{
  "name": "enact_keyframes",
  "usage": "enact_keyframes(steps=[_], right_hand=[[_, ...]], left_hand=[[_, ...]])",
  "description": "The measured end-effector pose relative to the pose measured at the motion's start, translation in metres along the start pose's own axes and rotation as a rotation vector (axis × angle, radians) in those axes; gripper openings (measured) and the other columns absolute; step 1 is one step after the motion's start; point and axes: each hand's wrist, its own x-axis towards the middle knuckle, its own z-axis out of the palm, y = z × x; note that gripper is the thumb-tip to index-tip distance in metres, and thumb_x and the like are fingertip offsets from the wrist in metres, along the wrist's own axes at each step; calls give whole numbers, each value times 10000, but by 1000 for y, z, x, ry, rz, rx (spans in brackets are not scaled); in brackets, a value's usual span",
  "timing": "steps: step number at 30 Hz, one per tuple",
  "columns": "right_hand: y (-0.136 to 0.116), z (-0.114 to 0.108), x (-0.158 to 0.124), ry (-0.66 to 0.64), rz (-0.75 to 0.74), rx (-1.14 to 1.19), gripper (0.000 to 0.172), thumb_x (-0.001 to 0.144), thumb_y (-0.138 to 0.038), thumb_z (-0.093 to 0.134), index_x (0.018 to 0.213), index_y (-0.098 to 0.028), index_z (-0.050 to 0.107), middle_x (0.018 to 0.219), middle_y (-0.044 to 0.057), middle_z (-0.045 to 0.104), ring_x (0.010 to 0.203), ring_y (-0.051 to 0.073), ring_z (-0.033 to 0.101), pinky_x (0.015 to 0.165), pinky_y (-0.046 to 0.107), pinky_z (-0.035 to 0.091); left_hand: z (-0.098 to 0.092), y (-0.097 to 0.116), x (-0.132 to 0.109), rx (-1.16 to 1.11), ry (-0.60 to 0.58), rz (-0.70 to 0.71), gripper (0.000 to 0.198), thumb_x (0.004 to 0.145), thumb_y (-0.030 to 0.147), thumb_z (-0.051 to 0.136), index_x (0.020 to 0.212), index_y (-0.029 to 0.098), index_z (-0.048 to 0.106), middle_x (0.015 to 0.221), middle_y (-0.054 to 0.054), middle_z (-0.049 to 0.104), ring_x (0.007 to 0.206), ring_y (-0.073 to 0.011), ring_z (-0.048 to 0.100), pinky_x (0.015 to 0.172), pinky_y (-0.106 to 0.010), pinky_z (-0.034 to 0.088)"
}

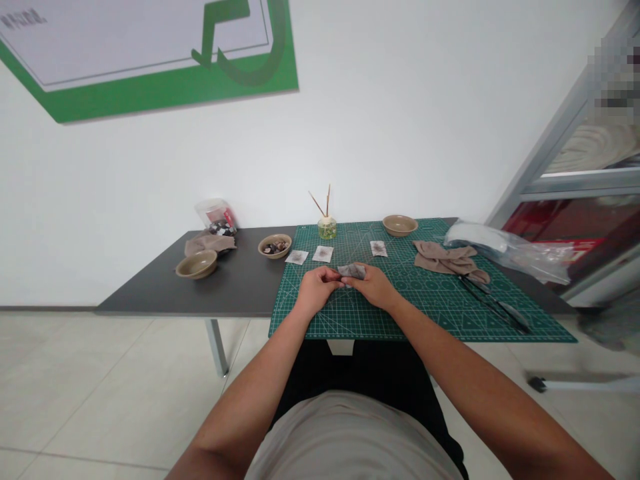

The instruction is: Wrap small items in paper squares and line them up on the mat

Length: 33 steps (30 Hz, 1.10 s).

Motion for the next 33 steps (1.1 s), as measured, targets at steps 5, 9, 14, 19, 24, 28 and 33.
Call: enact_keyframes(steps=[5, 9, 14, 19, 24, 28, 33], right_hand=[[-1, 0, 0, 46, 10, -11, 210, 793, -404, 612, 804, -197, 650, 696, -5, 644, 647, 155, 562, 640, 284, 428], [-1, 0, 0, 13, -12, -8, 199, 800, -399, 599, 783, -203, 629, 682, -14, 621, 639, 150, 549, 624, 279, 420], [7, 2, 2, 144, 64, 40, 248, 739, -408, 653, 870, -204, 598, 720, -9, 618, 664, 166, 565, 654, 305, 447], [17, 7, 8, 226, 97, -33, 501, 717, -413, 692, 1138, -215, 505, 902, 32, 627, 784, 194, 595, 756, 354, 471], [17, 11, 8, 272, -79, -149, 507, 761, -315, 647, 1226, -207, 477, 1162, 116, 564, 1014, 244, 557, 912, 426, 432], [-1, 9, -2, 345, -133, -376, 355, 768, -303, 659, 1106, -223, 588, 1112, 107, 568, 1074, 302, 503, 938, 493, 386], [-13, 8, -9, 86, -330, -250, 202, 847, -280, 602, 1042, -227, 618, 990, 65, 594, 926, 212, 568, 851, 367, 463]], left_hand=[[0, 1, 0, -42, 1, -11, 132, 603, 211, 744, 656, 164, 633, 808, -15, 684, 732, -146, 612, 717, -283, 474], [0, 3, -1, -37, -2, -15, 120, 607, 197, 741, 659, 166, 637, 780, -5, 676, 703, -139, 602, 708, -284, 476], [0, 5, -1, -2, 64, 41, 98, 636, 213, 731, 697, 175, 665, 868, -28, 679, 762, -148, 609, 727, -287, 478], [-1, 2, 2, -139, 133, 5, 239, 694, 268, 698, 918, 183, 694, 739, -2, 640, 661, -122, 571, 663, -262, 458], [-2, 1, 3, -235, 112, -49, 212, 688, 271, 699, 867, 161, 666, 676, 5, 627, 643, -128, 589, 662, -269, 466], [0, 1, 3, -291, 74, -42, 225, 684, 267, 712, 846, 161, 596, 661, 17, 612, 623, -120, 588, 646, -263, 465], [0, 5, 0, -302, 15, -18, 236, 671, 253, 722, 851, 165, 596, 727, 10, 629, 670, -118, 598, 663, -258, 474]])
